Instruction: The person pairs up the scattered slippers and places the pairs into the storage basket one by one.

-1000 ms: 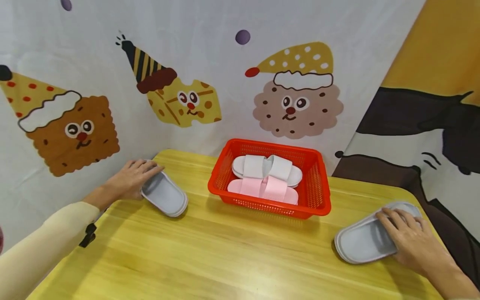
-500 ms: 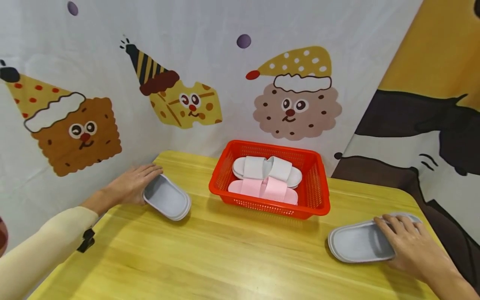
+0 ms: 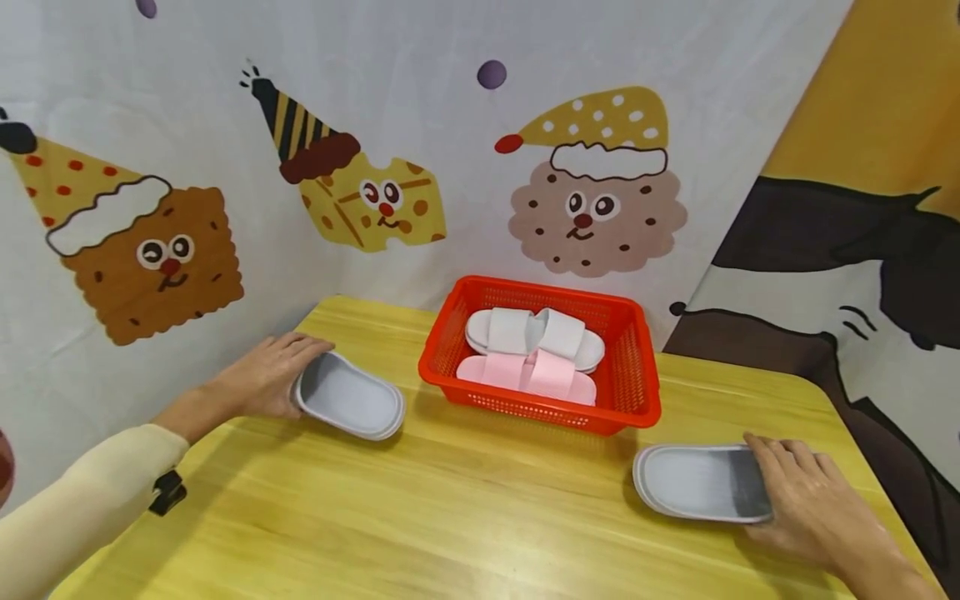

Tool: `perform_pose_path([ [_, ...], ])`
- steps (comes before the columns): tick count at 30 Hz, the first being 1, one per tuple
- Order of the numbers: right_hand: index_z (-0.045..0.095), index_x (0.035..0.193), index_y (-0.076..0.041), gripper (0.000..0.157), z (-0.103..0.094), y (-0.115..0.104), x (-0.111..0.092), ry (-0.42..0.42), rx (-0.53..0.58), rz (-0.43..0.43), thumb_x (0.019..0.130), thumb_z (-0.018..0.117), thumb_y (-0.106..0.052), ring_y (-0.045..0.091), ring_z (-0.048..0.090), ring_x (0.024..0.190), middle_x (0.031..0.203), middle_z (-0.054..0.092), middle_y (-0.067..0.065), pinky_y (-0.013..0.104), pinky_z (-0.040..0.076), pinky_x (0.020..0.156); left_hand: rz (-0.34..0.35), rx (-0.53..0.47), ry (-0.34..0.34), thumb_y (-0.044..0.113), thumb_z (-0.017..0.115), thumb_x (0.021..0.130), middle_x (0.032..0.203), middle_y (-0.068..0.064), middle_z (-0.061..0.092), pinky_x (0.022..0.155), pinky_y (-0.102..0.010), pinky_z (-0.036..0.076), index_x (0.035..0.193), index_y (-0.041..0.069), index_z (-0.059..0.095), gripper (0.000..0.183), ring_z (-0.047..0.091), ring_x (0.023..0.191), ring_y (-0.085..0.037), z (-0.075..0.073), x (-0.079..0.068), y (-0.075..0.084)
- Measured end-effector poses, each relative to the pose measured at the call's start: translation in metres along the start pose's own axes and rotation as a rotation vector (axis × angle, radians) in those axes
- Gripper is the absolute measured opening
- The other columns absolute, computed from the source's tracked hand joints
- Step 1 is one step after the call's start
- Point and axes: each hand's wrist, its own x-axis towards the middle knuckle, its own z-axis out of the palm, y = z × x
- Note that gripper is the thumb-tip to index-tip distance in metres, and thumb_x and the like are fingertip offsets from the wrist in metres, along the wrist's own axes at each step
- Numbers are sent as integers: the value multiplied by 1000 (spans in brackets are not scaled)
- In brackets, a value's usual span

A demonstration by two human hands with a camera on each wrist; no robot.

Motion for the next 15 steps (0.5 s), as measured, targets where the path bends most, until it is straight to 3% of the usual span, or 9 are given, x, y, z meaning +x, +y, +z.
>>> perform_pose_path([
  [4, 25, 130, 4, 128, -3, -5, 1, 5, 23, 9, 33, 79, -59, 44, 32, 99, 108, 43, 22, 57, 23, 80, 1, -6, 20, 56, 79, 45, 122, -3, 45, 80, -49, 36, 132, 10, 38, 106, 38, 111, -27, 2, -2, 2],
  [10, 20, 133, 5, 135, -3, -9, 2, -62, 116, 114, 31, 81, -59, 49, 24, 103, 111, 39, 26, 58, 20, 81, -9, -31, 24, 59, 78, 44, 117, -3, 46, 81, -48, 34, 127, 10, 41, 103, 38, 108, -25, 4, -5, 6],
  [15, 24, 132, 7, 133, -1, -12, 1, -6, 52, 34, 30, 81, -58, 48, 26, 103, 111, 39, 24, 60, 21, 81, -9, -46, 5, 60, 77, 44, 119, -4, 47, 87, -51, 31, 127, 10, 42, 102, 40, 110, -28, 3, -7, 15],
])
